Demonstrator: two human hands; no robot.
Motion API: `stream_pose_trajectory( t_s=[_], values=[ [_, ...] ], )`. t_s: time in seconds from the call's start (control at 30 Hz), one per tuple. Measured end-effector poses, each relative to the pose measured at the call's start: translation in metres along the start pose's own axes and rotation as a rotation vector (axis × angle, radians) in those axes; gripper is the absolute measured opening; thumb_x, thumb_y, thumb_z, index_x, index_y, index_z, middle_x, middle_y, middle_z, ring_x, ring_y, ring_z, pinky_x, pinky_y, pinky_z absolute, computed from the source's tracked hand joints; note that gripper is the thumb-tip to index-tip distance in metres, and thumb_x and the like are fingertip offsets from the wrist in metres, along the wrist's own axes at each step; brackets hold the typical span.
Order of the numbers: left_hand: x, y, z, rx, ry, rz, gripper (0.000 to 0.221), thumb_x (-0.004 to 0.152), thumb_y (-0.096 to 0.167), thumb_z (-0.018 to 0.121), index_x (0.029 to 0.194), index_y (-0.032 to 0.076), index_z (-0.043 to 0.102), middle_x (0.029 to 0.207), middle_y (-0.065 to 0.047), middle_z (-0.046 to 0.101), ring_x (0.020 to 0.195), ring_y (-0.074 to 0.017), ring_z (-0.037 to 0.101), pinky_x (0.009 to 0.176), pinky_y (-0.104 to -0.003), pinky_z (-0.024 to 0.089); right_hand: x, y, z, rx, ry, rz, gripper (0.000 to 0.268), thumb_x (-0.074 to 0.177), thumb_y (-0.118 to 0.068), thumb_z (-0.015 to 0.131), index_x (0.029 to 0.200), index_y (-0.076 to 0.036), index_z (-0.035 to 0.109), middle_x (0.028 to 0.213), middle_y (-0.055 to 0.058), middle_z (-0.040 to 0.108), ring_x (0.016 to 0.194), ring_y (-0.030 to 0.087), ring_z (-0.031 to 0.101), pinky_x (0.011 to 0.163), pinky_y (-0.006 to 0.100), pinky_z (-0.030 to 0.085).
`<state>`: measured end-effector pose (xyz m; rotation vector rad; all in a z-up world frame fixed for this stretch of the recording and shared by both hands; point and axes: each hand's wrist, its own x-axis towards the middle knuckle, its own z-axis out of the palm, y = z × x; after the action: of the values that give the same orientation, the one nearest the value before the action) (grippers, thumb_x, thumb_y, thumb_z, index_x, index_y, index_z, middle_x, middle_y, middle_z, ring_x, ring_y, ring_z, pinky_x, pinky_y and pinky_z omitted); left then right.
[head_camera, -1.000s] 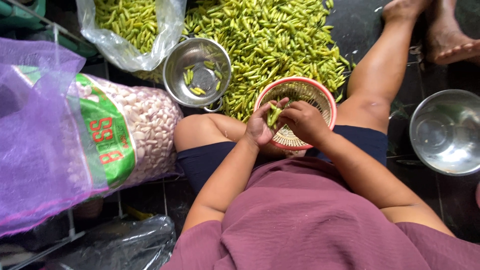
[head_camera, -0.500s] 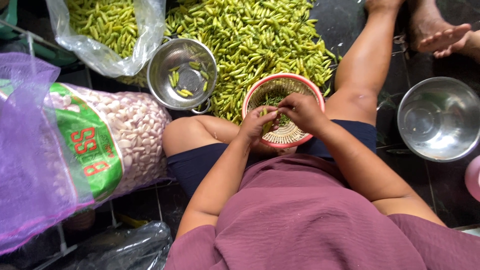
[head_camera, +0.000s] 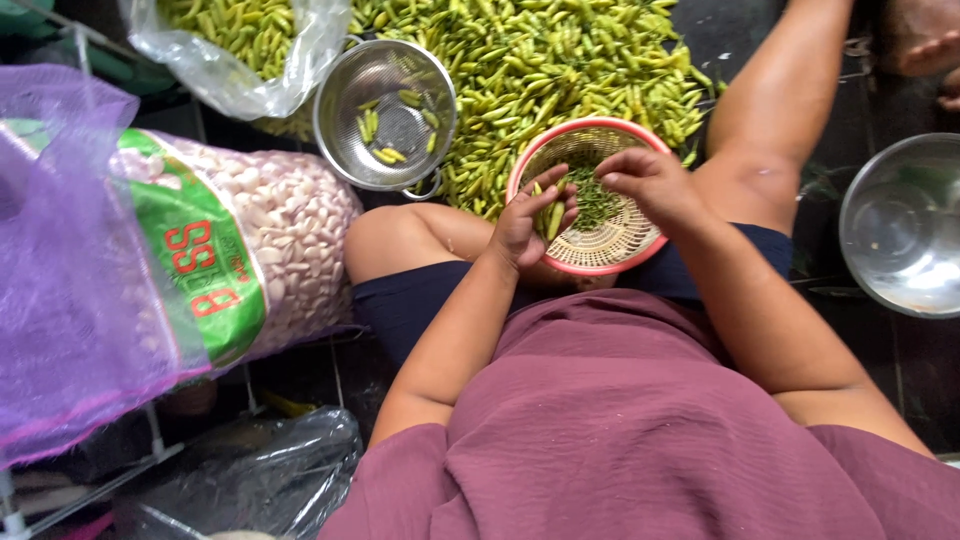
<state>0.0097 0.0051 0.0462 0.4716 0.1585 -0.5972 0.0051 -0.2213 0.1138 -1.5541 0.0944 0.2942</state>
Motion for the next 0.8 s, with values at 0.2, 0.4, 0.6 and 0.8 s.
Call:
stream_pose_trajectory(
  t_s=[0.2,0.4,0.6,0.8],
  values=[
    [0.000,0.007,-0.001,-0.253,-0.217,-0.037,0.046,0.112,0.038,0.050,0.143,0.005,0.056,0.141,-0.021,0.062,0.126,-0.0354,0.065,0.111,-0.052,0.053,-0.007,-0.041,0.002,-0.652,0.105,-0.437,0.015,0.098,-0.015,0.081,0.113,-0.018,0.081,0.110,0.004,0.070,0.101,0.021,0.066,0.095,0.034,0.049],
    [0.004,-0.001,-0.014,-0.247,-0.189,-0.039,0.056,0.112,0.046,0.042,0.152,0.006,0.046,0.148,-0.020,0.056,0.122,-0.0355,0.068,0.094,-0.042,0.064,-0.024,-0.055,0.067,-1.012,-0.113,-0.271,0.012,0.091,-0.027,0.080,0.098,-0.017,0.082,0.087,0.003,0.071,0.082,0.020,0.068,0.076,0.034,0.053],
    [0.000,-0.003,-0.009,-0.211,-0.186,0.016,0.064,0.111,0.051,0.042,0.156,0.005,0.040,0.152,-0.021,0.052,0.124,-0.0329,0.067,0.097,-0.042,0.062,-0.017,-0.017,0.077,-0.991,-0.075,-0.085,0.031,0.089,-0.043,0.080,0.104,-0.015,0.078,0.093,0.006,0.065,0.089,0.033,0.070,0.078,0.044,0.055],
    [0.000,-0.005,-0.002,-0.243,-0.231,0.012,0.060,0.110,0.050,0.045,0.153,0.008,0.044,0.146,-0.021,0.058,0.121,-0.0338,0.068,0.101,-0.046,0.060,-0.019,-0.024,0.082,-0.936,-0.092,-0.007,0.034,0.084,-0.036,0.082,0.107,-0.011,0.076,0.095,0.013,0.068,0.093,0.041,0.070,0.082,0.054,0.054]
  ],
)
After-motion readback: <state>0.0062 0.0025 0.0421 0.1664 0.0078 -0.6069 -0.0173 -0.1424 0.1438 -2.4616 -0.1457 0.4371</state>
